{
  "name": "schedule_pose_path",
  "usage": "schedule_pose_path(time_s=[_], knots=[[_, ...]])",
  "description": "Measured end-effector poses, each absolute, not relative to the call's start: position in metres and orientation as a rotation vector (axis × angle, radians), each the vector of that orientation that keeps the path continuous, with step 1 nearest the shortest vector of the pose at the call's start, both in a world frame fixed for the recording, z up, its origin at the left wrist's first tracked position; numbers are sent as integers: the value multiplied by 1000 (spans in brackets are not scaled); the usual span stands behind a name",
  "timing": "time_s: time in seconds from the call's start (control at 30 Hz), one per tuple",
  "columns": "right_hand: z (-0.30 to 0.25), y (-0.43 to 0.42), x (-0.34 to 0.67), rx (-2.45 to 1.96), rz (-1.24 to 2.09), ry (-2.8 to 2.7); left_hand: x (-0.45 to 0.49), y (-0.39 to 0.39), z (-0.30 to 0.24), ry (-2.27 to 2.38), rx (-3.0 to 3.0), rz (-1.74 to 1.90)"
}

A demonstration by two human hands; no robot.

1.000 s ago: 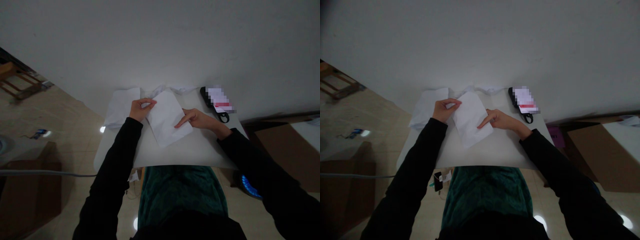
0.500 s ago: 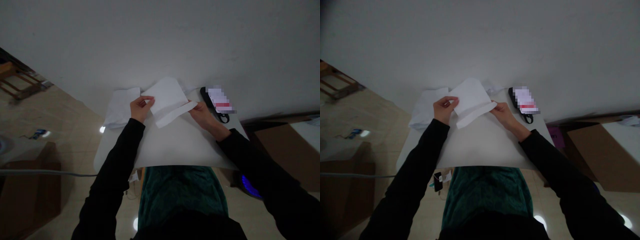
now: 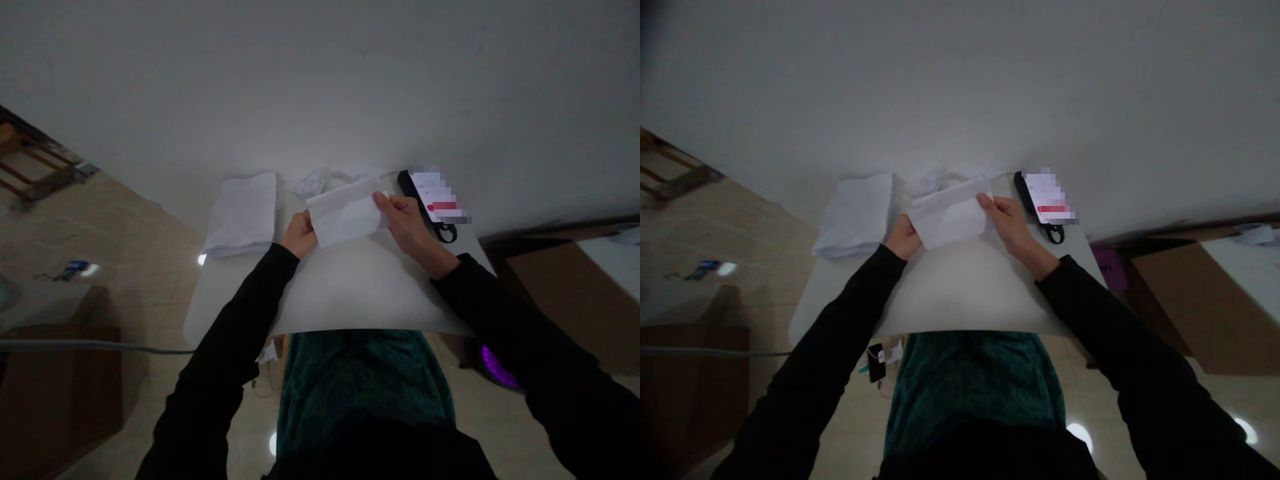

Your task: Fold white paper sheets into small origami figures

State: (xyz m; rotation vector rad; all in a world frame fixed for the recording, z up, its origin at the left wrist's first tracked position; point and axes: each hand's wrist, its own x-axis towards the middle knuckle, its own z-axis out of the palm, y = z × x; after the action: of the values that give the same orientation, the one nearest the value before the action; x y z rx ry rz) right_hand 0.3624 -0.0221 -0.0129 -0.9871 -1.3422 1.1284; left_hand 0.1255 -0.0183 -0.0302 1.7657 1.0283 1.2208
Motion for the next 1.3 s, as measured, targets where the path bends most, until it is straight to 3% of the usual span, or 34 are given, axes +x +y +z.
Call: schedule_pose_path(time_s=[0.33,0.47,0.7,1.3], knots=[[19,-42,364,-976,1042,-1880,126,-41,14,1007,1710,980],[21,-48,360,-1000,1072,-1755,137,-48,8,987,1628,940],[21,-50,359,-892,839,-1690,143,-53,12,796,1649,959],[28,-54,361,-659,596,-1977,161,-68,14,1117,1558,1398]])
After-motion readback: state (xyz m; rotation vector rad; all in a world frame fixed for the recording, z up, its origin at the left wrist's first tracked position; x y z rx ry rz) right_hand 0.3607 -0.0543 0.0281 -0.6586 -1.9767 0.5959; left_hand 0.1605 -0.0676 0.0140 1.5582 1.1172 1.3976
